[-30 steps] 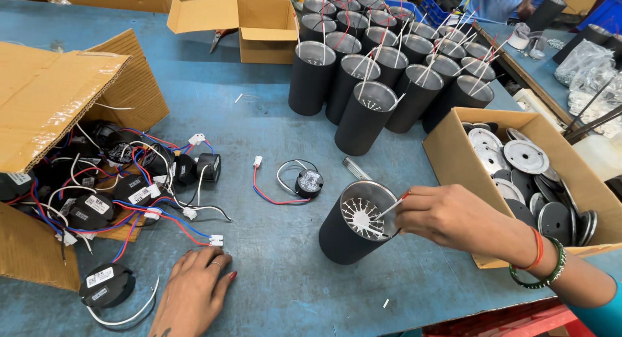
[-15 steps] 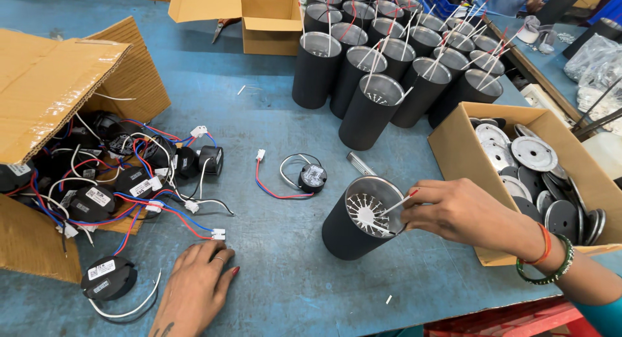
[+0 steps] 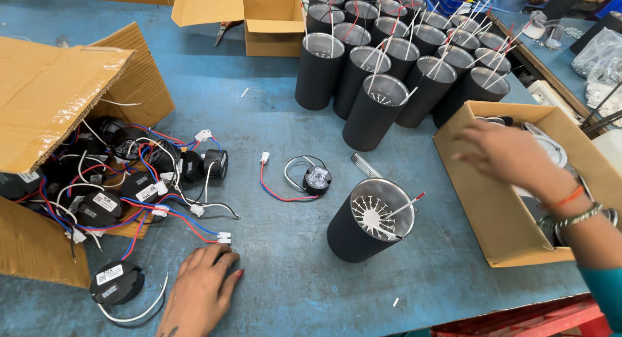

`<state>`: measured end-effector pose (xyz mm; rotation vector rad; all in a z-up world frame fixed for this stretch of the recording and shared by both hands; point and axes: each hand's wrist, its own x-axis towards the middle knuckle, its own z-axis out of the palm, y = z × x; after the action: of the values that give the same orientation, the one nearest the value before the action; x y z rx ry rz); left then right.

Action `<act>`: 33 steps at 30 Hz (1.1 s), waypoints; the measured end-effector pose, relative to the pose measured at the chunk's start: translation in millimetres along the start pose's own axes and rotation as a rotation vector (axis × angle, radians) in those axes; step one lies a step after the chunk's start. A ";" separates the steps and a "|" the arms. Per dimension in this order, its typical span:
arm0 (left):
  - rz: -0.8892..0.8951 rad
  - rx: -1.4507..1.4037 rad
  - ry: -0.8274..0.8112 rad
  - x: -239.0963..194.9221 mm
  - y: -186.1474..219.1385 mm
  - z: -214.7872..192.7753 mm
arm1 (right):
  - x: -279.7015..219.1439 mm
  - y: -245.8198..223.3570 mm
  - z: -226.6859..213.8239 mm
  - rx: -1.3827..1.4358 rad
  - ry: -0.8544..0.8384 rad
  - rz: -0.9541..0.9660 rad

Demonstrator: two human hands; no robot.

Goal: The person assembles cylindrical electronic devices by inserting a motor into a black cylinder, connecting wires, and securing a circular base. The person repeats this process for multiple units on a factory floor.

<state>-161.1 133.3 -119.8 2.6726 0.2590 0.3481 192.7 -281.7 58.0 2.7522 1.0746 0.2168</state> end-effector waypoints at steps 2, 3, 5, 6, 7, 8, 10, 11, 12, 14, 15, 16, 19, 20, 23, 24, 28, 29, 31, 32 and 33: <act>0.007 -0.006 0.017 0.4 -0.2 0.6 | 0.1 56.6 29.8 0.045 0.008 0.146; 0.006 -0.007 0.021 0.7 -0.2 1.0 | -4.0 85.2 47.3 0.004 0.079 0.202; 0.005 -0.009 0.029 0.3 0.0 1.0 | -17.3 137.7 83.9 -0.045 0.122 0.381; 0.008 -0.009 0.033 0.4 -0.1 1.1 | -26.7 159.1 102.5 -0.054 0.095 0.506; 0.011 -0.010 0.037 0.6 -0.1 1.7 | -34.3 175.6 121.1 -0.057 0.126 0.464; 0.002 -0.013 0.035 1.4 -0.6 2.8 | -42.3 188.2 137.6 -0.061 0.158 0.424; -0.013 -0.020 0.031 1.7 -3.6 7.3 | -47.4 207.4 155.9 -0.030 0.186 0.390; -0.015 -0.014 0.040 1.3 -6.3 11.0 | -46.2 212.6 160.5 0.005 0.182 0.397; -0.011 -0.009 0.045 0.7 -10.7 15.1 | -47.1 216.7 164.5 0.040 0.176 0.409; 0.011 -0.005 0.058 0.9 -22.6 25.8 | -45.8 220.5 169.3 0.079 0.333 0.418; 0.029 -0.006 0.066 2.2 -30.1 31.9 | -45.5 224.6 166.3 0.095 0.413 0.425; 0.052 -0.008 0.069 2.8 -38.3 38.4 | -47.1 227.8 164.4 0.122 0.303 0.520; 0.084 0.001 0.125 3.4 -60.0 59.2 | -45.6 235.4 167.6 0.181 0.122 0.689; 0.078 0.018 0.138 3.8 -65.6 65.1 | -44.9 238.7 169.4 0.181 0.162 0.666; 0.051 0.080 0.158 7.0 -74.4 79.0 | -54.7 253.7 171.2 0.068 0.243 0.701; 0.034 0.112 0.152 5.7 -75.3 79.2 | -56.4 256.0 174.3 0.017 0.261 0.720; 0.027 0.180 0.180 4.0 -62.0 66.9 | -64.5 260.8 174.3 0.157 0.147 0.782; 0.037 0.165 0.179 6.4 -54.9 61.5 | -63.5 257.7 173.9 0.116 0.196 0.757; 0.050 0.132 0.178 10.1 -38.1 50.5 | -69.2 249.8 167.3 -0.007 0.278 0.755; 0.049 0.107 0.167 11.3 -29.9 44.1 | -70.8 242.4 161.3 -0.086 0.313 0.778; 0.048 0.082 0.156 12.1 -21.7 37.6 | -75.4 234.1 151.8 -0.132 0.410 0.748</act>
<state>-141.7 140.7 -159.8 2.7389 0.2612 0.5741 321.6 -519.5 -44.0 2.9104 0.0180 0.9347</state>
